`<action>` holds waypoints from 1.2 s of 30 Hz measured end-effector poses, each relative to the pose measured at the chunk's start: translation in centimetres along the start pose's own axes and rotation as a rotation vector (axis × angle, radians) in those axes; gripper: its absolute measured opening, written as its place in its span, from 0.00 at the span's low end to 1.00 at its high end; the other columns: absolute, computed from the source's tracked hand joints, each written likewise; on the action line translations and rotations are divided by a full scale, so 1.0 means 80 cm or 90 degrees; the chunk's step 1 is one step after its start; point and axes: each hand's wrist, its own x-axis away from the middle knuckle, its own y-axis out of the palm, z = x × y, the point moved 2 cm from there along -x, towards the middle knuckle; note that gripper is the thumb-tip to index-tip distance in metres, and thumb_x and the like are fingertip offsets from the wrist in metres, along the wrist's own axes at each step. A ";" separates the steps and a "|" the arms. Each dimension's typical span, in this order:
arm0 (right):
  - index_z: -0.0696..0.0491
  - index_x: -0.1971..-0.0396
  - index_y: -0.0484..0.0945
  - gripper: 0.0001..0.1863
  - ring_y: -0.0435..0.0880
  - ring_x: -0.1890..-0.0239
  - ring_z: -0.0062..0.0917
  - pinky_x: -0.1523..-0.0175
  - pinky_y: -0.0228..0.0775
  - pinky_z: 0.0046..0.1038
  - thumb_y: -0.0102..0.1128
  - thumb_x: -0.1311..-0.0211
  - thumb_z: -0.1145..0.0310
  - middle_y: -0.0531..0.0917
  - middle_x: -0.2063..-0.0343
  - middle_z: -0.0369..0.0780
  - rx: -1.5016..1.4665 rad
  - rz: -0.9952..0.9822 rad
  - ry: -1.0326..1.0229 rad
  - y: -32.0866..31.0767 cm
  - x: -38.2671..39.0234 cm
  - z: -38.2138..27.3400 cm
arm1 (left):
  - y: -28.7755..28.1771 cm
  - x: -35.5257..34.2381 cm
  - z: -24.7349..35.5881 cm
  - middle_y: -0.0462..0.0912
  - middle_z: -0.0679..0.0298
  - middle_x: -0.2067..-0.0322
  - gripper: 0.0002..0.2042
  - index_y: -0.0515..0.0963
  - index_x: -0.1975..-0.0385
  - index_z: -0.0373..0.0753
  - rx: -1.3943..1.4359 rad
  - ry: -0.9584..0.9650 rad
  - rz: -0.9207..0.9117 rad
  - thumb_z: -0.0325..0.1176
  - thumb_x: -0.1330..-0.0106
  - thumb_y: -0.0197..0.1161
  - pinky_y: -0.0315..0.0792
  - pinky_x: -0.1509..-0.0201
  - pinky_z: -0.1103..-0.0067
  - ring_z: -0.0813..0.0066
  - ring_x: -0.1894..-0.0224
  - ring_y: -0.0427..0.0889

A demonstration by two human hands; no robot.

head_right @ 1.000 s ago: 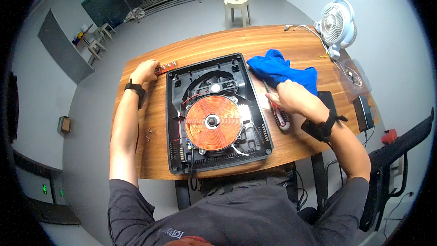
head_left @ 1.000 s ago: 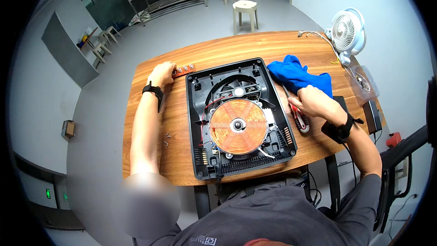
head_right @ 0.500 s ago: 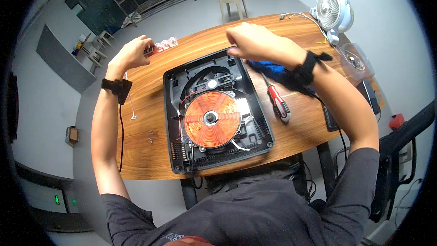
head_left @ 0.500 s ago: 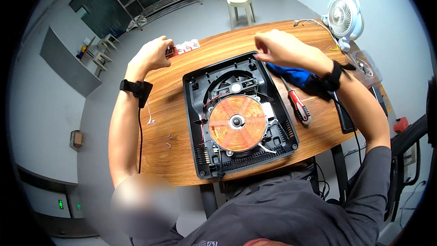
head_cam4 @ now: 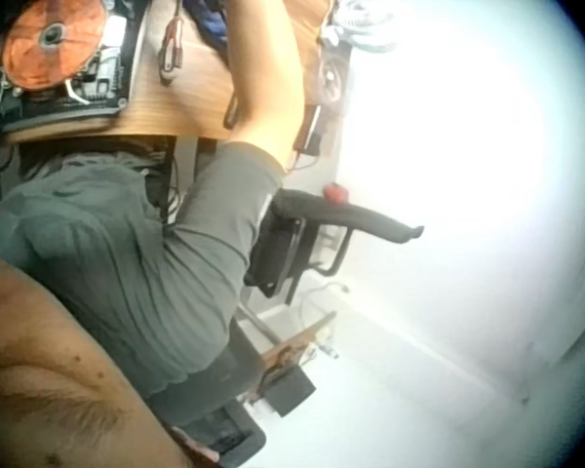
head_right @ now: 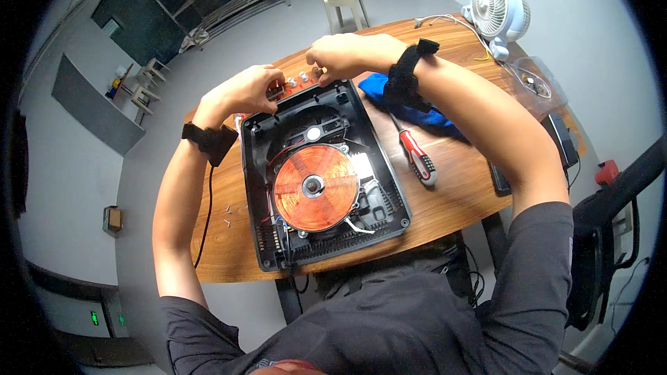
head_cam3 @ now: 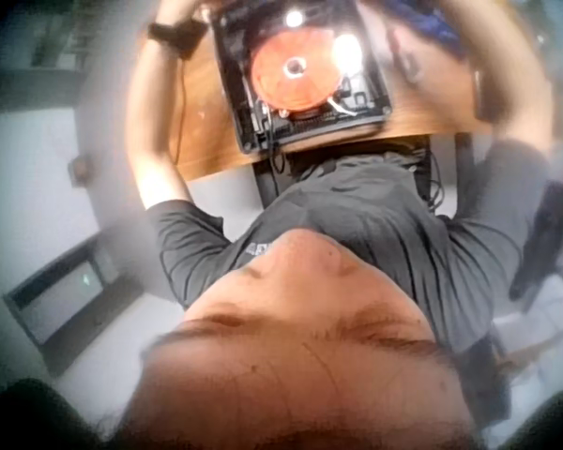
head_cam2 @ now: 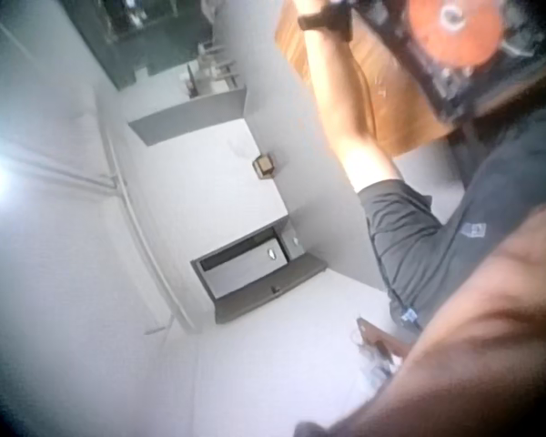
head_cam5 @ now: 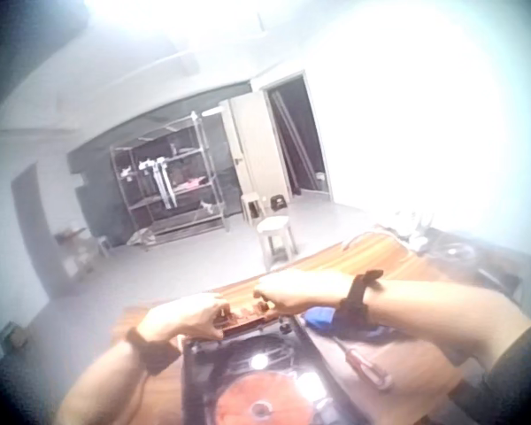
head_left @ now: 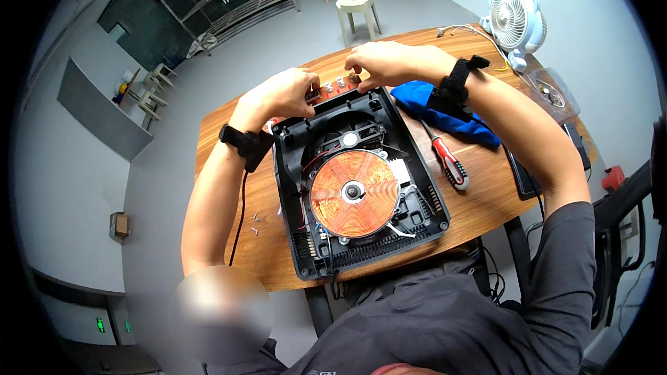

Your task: The person cleans the interior of a disassembled electronic device with a blue cloth, then uses a screwdriver to tighten screws on the internal components. They reposition a circuit board, secure it with screws, and finally close the device's casing.

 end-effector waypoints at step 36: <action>0.60 0.56 0.84 0.17 0.85 0.56 0.43 0.51 0.77 0.37 0.71 0.47 0.71 0.86 0.59 0.50 -0.084 -0.080 -0.016 0.069 -0.002 0.044 | 0.036 0.018 -0.037 0.85 0.55 0.64 0.17 0.83 0.58 0.32 0.147 -0.033 -0.038 0.32 0.47 0.73 0.79 0.53 0.72 0.64 0.60 0.84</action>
